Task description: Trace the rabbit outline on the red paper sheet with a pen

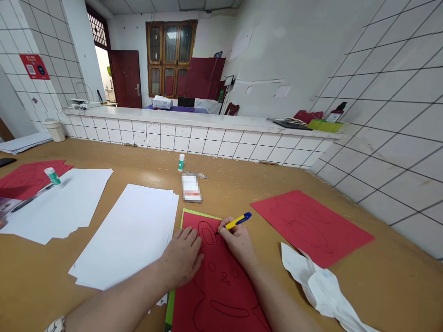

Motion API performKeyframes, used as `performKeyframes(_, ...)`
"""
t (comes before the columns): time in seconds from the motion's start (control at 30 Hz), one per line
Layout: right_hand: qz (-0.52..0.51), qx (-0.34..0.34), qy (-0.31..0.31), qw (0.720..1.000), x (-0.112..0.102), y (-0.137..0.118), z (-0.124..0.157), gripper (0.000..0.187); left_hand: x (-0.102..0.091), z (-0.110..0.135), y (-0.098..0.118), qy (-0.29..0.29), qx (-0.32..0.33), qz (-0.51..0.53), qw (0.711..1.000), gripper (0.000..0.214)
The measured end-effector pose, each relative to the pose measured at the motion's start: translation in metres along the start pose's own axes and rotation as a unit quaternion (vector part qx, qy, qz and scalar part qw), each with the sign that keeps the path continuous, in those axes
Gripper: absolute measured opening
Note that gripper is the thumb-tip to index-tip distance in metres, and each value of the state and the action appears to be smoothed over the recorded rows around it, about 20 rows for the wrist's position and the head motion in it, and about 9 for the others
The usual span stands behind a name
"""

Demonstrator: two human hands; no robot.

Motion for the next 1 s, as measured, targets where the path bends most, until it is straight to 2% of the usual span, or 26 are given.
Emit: performKeyframes(1.0, 0.000, 0.009, -0.009, 1.000, 0.0014, 0.0038, 0.0005, 0.006, -0.0011, -0.0002, 0.0003, -0.008, -0.005, 0.004, 1.000, 0.029)
Point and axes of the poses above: each hand's wrist, its own z-axis away from the middle knuckle, its own x-axis out of the palm, y = z × x, the point moved 9 cm from there along -z, towards the middle knuckle, and after that the axes turned 5 degrees about x, right-handed, at the moved point
